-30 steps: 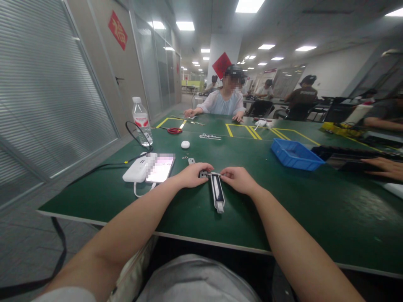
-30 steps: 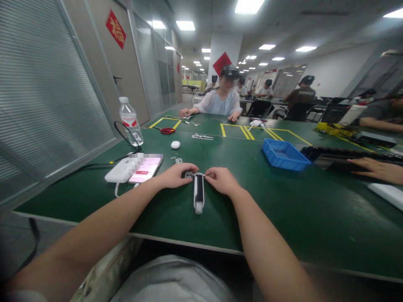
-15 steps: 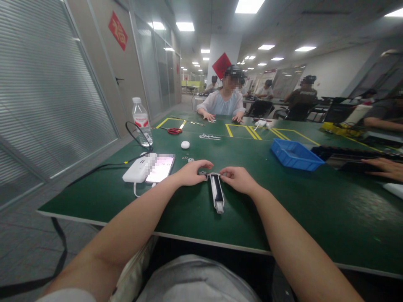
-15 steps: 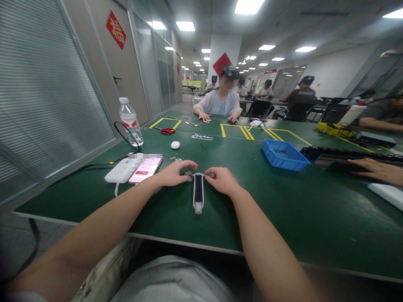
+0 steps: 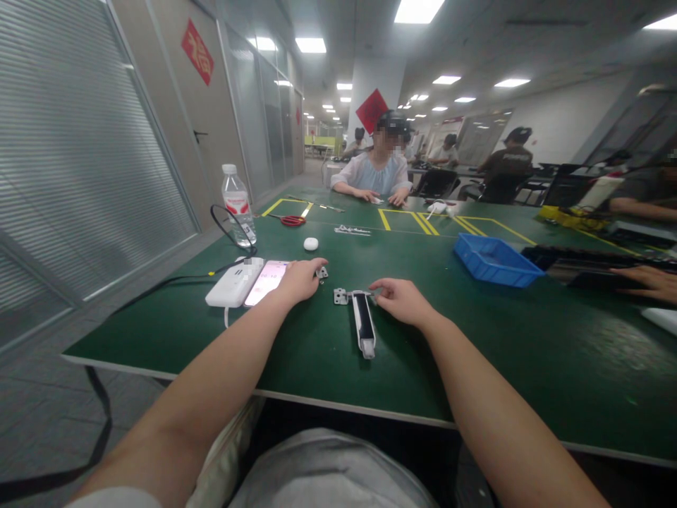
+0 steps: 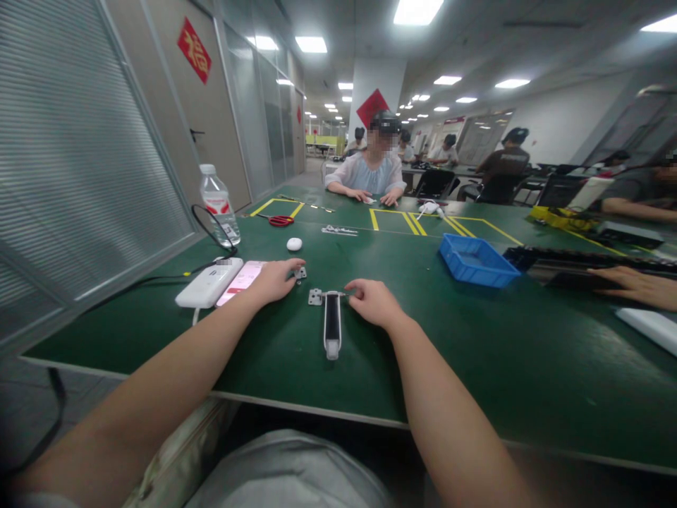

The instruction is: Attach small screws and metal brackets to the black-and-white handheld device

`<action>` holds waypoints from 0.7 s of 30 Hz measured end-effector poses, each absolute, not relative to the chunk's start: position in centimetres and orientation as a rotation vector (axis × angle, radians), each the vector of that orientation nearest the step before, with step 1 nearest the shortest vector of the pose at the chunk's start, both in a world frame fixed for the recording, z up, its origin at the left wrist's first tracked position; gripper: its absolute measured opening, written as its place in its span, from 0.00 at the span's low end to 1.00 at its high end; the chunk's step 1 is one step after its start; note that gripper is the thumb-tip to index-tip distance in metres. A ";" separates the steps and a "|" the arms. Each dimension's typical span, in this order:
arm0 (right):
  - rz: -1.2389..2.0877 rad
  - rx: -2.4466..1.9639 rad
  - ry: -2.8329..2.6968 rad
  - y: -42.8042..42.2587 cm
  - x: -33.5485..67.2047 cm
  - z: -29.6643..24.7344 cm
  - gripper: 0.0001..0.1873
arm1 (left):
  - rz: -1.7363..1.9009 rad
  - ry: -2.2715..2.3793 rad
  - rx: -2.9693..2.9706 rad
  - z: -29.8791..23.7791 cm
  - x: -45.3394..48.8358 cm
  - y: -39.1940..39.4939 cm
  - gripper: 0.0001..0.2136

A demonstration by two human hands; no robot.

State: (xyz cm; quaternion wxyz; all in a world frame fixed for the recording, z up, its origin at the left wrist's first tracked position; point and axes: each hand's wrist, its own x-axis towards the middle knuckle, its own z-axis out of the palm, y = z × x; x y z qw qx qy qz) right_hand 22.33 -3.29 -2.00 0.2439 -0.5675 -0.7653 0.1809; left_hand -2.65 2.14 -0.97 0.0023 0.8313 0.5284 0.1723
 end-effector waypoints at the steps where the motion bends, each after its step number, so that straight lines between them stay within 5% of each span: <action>1: 0.493 -1.551 -2.090 -3.3 22.3 -2.0 0.16 | 0.525 1.658 2.625 -0.9 -2.6 2.1 0.22; 21: 0.484 -1.555 -2.079 -3.4 22.3 -1.8 0.15 | 0.519 1.838 2.449 -0.5 -2.6 2.0 0.08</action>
